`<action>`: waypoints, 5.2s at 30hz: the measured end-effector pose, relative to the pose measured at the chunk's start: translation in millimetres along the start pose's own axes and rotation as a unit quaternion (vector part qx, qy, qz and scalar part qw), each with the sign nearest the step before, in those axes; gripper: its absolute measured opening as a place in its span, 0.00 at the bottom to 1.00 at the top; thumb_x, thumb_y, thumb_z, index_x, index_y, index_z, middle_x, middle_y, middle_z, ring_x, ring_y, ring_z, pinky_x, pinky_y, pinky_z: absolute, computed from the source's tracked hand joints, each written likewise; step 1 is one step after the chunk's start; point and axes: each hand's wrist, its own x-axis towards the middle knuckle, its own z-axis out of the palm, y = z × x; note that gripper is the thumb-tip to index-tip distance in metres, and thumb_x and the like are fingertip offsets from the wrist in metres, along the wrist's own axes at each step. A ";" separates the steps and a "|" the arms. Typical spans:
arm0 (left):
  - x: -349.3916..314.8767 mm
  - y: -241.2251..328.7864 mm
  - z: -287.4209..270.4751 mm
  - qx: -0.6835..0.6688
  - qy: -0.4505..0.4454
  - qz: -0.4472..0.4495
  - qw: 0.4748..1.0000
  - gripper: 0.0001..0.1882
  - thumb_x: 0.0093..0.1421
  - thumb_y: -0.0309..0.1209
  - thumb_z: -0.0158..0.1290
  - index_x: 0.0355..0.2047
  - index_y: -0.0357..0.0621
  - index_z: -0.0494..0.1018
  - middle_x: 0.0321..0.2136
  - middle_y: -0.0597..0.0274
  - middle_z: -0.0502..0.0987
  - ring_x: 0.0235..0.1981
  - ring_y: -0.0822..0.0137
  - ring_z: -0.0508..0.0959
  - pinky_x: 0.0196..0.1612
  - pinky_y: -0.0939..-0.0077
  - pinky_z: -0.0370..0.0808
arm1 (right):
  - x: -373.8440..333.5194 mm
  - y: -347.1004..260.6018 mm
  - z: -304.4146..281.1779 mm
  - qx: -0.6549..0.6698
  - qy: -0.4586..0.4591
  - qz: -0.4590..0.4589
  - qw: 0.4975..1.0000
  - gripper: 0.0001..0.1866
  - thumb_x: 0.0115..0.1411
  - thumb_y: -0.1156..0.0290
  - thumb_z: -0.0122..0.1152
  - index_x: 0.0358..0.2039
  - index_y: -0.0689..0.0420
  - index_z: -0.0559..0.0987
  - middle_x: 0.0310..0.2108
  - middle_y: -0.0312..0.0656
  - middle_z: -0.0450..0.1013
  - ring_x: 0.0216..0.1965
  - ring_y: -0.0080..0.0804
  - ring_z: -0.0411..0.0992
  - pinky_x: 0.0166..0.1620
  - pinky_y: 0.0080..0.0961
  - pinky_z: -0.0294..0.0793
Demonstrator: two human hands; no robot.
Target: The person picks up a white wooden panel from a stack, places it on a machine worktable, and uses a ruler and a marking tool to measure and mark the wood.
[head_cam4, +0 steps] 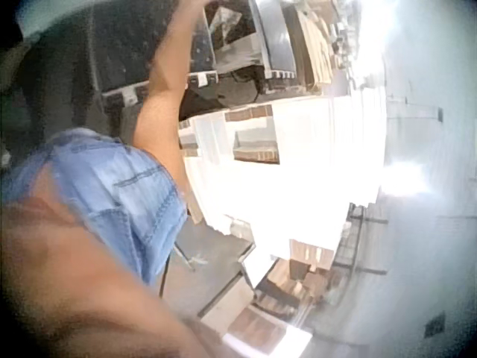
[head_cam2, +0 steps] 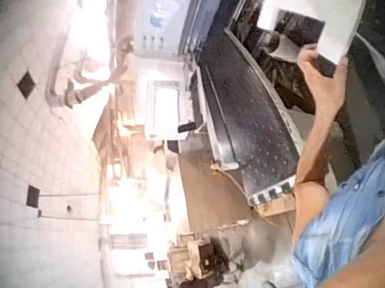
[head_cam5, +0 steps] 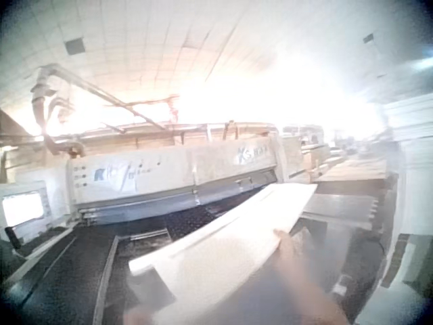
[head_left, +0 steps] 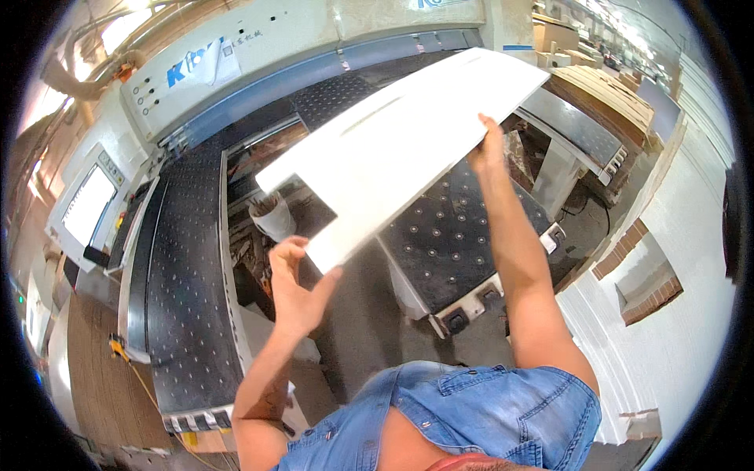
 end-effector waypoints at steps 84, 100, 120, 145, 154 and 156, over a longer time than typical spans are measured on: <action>-355.1 -333.1 -724.1 0.718 0.449 -0.503 0.174 0.32 0.69 0.51 0.50 0.62 0.38 0.70 0.51 0.39 0.79 0.50 0.42 0.79 0.58 0.44 0.71 | 578.1 540.4 56.3 -0.792 -0.056 -0.174 0.582 0.41 0.67 0.46 0.59 0.70 0.64 0.64 0.70 0.57 0.60 0.71 0.50 0.58 0.72 0.41 0.56; -39.3 -262.5 -653.5 0.770 0.511 -0.123 0.362 0.16 0.70 0.35 0.56 0.50 0.34 0.75 0.47 0.48 0.79 0.46 0.53 0.80 0.50 0.62 0.76 | 482.4 591.0 266.1 -0.564 -0.188 -0.103 0.797 0.26 0.72 0.51 0.57 0.60 0.58 0.77 0.53 0.42 0.79 0.51 0.31 0.79 0.53 0.26 0.75; 344.9 -553.0 -485.1 0.549 0.178 -0.531 0.620 0.33 0.65 0.59 0.54 0.42 0.35 0.76 0.34 0.35 0.82 0.41 0.36 0.82 0.43 0.46 0.78 | 502.0 799.8 335.3 -0.484 -0.456 0.072 0.743 0.19 0.71 0.62 0.59 0.56 0.62 0.78 0.45 0.43 0.81 0.43 0.27 0.79 0.50 0.25 0.76; 417.6 -474.8 -442.3 0.556 0.271 -0.549 0.562 0.29 0.65 0.56 0.56 0.39 0.37 0.75 0.29 0.40 0.81 0.35 0.39 0.82 0.38 0.49 0.76 | 555.9 1014.7 439.6 -0.517 -0.511 0.171 0.665 0.23 0.68 0.52 0.62 0.52 0.59 0.81 0.42 0.40 0.81 0.38 0.28 0.80 0.38 0.23 0.73; 359.7 -451.0 -358.7 0.290 -0.050 -0.544 0.786 0.31 0.61 0.61 0.58 0.44 0.45 0.72 0.32 0.46 0.81 0.35 0.42 0.82 0.37 0.52 0.76 | 424.5 1073.3 477.7 -0.322 -0.506 0.387 0.701 0.30 0.66 0.49 0.64 0.58 0.59 0.77 0.51 0.48 0.79 0.48 0.37 0.80 0.55 0.36 0.76; 354.2 -450.4 -354.6 0.253 -0.124 -0.532 0.799 0.31 0.62 0.63 0.56 0.45 0.46 0.72 0.36 0.46 0.82 0.39 0.42 0.81 0.41 0.49 0.76 | 389.9 1072.2 474.0 -0.260 -0.464 0.424 0.733 0.31 0.68 0.52 0.61 0.64 0.60 0.72 0.53 0.52 0.78 0.54 0.45 0.77 0.60 0.38 0.72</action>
